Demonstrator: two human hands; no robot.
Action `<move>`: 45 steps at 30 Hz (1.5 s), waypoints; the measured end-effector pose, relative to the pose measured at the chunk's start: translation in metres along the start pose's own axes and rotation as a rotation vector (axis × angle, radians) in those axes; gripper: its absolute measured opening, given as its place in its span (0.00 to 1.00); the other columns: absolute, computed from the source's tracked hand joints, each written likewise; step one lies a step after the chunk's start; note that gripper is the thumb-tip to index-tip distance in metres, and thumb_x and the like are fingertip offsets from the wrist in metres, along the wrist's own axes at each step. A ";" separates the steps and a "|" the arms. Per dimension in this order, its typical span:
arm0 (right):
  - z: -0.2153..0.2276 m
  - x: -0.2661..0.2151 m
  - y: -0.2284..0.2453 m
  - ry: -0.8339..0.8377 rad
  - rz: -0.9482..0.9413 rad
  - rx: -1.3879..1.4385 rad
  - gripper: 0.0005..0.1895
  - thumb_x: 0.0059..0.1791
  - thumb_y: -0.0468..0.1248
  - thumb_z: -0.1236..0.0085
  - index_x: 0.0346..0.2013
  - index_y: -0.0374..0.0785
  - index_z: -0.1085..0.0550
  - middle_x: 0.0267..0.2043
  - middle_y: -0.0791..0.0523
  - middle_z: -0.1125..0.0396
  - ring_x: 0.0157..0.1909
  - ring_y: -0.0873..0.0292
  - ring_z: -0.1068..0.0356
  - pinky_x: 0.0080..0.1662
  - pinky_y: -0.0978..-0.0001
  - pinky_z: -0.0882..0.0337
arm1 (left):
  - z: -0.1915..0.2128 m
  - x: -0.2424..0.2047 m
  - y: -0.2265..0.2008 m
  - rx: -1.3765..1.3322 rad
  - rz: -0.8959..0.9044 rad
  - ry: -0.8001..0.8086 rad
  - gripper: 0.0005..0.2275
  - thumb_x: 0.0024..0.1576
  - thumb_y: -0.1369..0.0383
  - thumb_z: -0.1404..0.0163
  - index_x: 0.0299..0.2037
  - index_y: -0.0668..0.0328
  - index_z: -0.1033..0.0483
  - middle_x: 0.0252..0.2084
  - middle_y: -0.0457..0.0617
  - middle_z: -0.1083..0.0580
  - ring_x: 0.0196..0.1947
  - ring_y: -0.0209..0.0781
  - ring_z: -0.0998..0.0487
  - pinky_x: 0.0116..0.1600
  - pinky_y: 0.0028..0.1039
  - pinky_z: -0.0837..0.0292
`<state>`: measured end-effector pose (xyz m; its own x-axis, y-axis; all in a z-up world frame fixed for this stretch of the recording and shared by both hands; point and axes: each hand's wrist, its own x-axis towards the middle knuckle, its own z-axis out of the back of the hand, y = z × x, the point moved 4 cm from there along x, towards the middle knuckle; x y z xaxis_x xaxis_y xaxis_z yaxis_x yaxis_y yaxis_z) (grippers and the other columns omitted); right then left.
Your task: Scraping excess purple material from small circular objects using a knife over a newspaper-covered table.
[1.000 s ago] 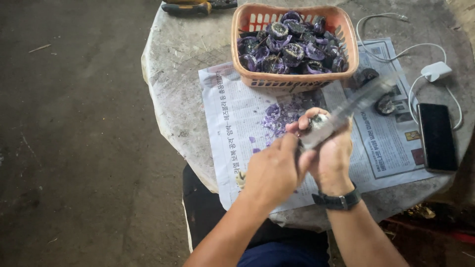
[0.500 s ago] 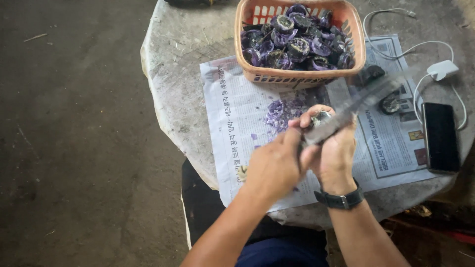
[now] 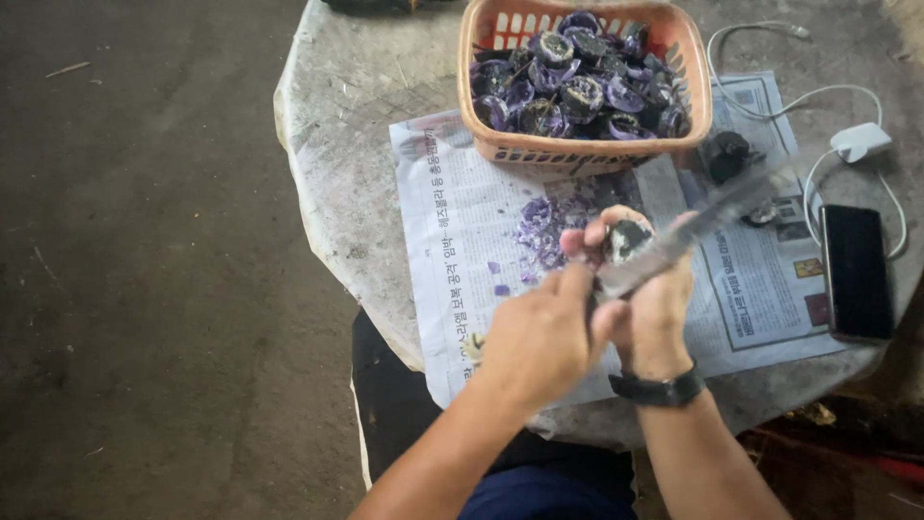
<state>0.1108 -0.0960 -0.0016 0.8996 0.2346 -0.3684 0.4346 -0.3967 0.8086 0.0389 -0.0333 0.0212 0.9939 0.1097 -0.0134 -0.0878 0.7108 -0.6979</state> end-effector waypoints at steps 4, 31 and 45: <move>0.006 0.003 -0.001 -0.010 -0.142 0.130 0.26 0.43 0.60 0.70 0.29 0.42 0.35 0.23 0.55 0.38 0.34 0.53 0.29 0.33 0.68 0.28 | -0.011 0.005 0.013 0.017 0.018 -0.064 0.19 0.54 0.53 0.72 0.37 0.62 0.40 0.30 0.59 0.31 0.26 0.60 0.26 0.31 0.43 0.31; 0.024 0.015 -0.006 0.032 -0.251 0.331 0.26 0.44 0.59 0.68 0.29 0.42 0.31 0.29 0.53 0.32 0.45 0.49 0.32 0.48 0.51 0.33 | -0.010 0.002 0.010 0.005 -0.010 -0.029 0.20 0.53 0.53 0.73 0.39 0.62 0.39 0.30 0.57 0.31 0.26 0.57 0.25 0.30 0.40 0.31; 0.027 0.018 -0.003 0.022 -0.268 0.275 0.23 0.42 0.58 0.65 0.26 0.44 0.30 0.27 0.56 0.32 0.47 0.50 0.32 0.52 0.48 0.38 | -0.001 0.003 0.013 0.088 -0.051 -0.124 0.18 0.52 0.54 0.69 0.38 0.61 0.39 0.31 0.57 0.30 0.26 0.57 0.25 0.30 0.42 0.31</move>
<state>0.1269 -0.1145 -0.0224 0.7524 0.3805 -0.5377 0.6526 -0.5413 0.5302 0.0405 -0.0247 0.0115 0.9817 0.1532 0.1130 -0.0484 0.7751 -0.6300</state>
